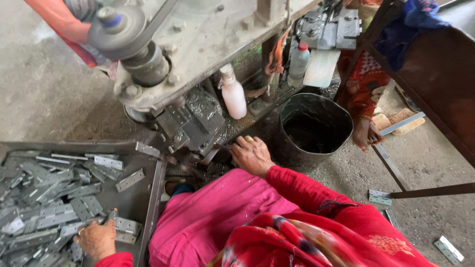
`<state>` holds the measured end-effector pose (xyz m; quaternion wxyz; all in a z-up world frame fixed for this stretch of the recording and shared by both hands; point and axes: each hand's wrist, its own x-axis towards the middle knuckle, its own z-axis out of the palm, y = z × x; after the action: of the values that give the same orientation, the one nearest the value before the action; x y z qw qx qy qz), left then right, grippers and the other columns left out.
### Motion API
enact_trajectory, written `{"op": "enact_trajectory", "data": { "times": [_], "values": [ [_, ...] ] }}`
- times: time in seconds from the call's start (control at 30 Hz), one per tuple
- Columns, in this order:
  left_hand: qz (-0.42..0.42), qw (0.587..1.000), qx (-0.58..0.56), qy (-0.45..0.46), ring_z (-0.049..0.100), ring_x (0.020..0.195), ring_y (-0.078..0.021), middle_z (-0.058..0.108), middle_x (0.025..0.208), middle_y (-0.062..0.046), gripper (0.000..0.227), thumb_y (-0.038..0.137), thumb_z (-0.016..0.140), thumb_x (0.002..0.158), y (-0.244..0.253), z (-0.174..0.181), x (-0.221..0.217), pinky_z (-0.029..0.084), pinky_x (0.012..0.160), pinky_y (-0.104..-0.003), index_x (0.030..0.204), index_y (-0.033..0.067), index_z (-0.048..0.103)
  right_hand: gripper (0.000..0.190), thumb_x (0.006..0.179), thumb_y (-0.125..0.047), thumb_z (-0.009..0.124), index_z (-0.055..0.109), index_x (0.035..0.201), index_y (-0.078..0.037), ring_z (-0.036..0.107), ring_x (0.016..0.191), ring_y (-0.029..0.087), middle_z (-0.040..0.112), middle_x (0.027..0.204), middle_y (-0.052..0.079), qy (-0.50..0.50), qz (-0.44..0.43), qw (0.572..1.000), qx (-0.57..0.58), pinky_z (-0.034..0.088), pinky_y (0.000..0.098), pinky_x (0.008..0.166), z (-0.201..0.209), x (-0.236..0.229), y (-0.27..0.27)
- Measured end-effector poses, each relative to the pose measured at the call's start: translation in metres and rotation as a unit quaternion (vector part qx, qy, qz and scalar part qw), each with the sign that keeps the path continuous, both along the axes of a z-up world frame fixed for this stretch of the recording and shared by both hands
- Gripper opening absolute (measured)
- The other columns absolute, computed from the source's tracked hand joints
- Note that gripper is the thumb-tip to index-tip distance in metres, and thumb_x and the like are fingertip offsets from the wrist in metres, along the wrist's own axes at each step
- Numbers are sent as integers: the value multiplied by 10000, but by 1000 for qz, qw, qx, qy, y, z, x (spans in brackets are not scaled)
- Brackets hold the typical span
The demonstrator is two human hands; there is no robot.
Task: The person operates a press machine to shape metal hinge components. They repeatedly pick up a metal piece, place it into the press, and activate the machine to form the hinge, then remove the finished piece.
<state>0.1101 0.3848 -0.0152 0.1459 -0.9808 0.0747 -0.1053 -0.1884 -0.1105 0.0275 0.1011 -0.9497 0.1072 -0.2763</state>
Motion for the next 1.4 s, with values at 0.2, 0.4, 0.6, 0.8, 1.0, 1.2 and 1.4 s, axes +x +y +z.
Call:
{"op": "enact_trajectory", "data": {
  "times": [0.2,0.4,0.6,0.8,1.0,1.2,1.4],
  "values": [
    [-66,964,-166,199,708,1045,-473,733,1081,-299,508,244,765,754,31,20,4,562,885,-530,1209,22,723,153,912,-277,691,673,893,-127,637,833,246,598,881,48,-23,-11,1000,6,488,416,701,3,2,2],
    [-95,977,-108,161,679,1031,-491,714,1085,-299,349,246,700,885,-57,101,-46,543,878,-557,1172,56,758,255,910,-332,695,636,1024,-112,680,832,280,655,890,79,95,-41,995,-2,514,440,675,-1,6,4],
    [-264,836,-472,91,702,918,-393,693,1078,-251,323,171,667,934,-240,163,-125,535,789,-444,1235,71,728,365,937,-421,656,622,1094,-94,714,856,294,711,953,109,250,-65,964,-66,545,430,649,0,12,-4],
    [-341,905,-187,-171,692,1121,-389,645,1297,-263,324,101,581,906,-367,60,-190,585,876,-420,1181,3,722,326,965,-420,652,647,1027,-100,724,862,295,731,932,100,221,-59,972,-54,544,447,655,1,9,5],
    [-322,906,-259,-95,562,1302,-378,518,1496,-259,393,100,598,942,-387,1,-149,486,1088,-498,1297,-37,696,382,964,-464,649,662,1044,-91,735,826,315,743,913,119,259,-75,962,-52,550,458,639,5,11,8],
    [-255,948,-191,14,533,1297,-304,659,1298,-150,262,193,627,914,-391,12,-120,370,1027,-478,1061,17,753,396,999,-460,640,678,1020,-66,743,736,336,747,815,140,312,-19,948,-58,562,466,623,1,21,-12],
    [-255,950,-153,-90,525,1213,-274,694,1193,-128,255,231,634,858,-394,18,-102,376,936,-425,951,36,769,407,918,-470,685,718,889,-65,739,798,397,746,846,206,346,13,938,22,568,504,695,-44,28,-37]
  ]
}}
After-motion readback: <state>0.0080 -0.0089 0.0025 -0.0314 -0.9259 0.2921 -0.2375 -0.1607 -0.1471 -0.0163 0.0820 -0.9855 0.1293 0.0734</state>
